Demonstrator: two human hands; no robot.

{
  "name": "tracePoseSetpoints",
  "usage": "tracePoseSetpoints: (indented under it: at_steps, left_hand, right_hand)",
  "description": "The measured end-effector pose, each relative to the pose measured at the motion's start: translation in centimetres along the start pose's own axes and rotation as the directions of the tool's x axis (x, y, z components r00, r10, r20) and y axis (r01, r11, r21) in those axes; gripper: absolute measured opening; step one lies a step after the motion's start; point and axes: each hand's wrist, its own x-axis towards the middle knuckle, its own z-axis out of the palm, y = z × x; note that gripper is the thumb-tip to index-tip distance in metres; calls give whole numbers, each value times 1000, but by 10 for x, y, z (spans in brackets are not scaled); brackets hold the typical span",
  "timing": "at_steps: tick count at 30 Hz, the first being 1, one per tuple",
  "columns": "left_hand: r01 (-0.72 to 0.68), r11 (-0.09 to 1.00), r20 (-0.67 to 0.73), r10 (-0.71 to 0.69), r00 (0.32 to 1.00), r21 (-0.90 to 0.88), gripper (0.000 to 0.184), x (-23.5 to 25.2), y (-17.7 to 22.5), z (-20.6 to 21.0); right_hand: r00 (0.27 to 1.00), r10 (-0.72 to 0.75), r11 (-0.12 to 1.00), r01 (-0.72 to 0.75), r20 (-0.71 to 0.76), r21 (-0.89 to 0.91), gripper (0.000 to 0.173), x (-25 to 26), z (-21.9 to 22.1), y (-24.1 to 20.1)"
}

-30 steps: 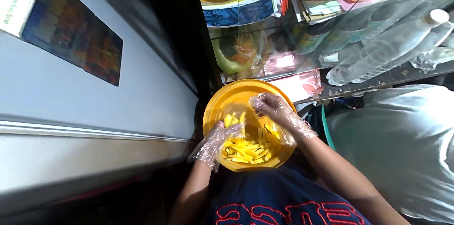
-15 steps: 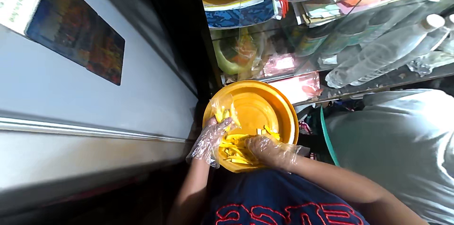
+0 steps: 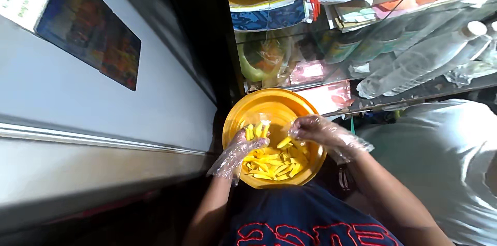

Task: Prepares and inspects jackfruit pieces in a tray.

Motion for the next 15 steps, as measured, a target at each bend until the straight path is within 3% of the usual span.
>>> tracePoseSetpoints:
  at_steps: [4,6,10,15]
  left_hand:
    - [62,955,-14,-60,998,290,62,-1,13,6]
    - [78,918,-21,-76,997,389,68,-3,18,10]
    - [119,871,-31,-119,992,477,77,-7,24,15]
    - [117,891,-41,-110,993,438,70,-10,25,17]
  right_hand:
    - [993,-84,975,98,-78,198,12,-6,-23,-15]
    - [989,-113,968,131,-96,214,12,-5,-26,-21]
    - [973,-137,988,149,-187,52,8,1,-22,-31]
    - [961,-170,985,157,-218,-73,4,5,-21,-38]
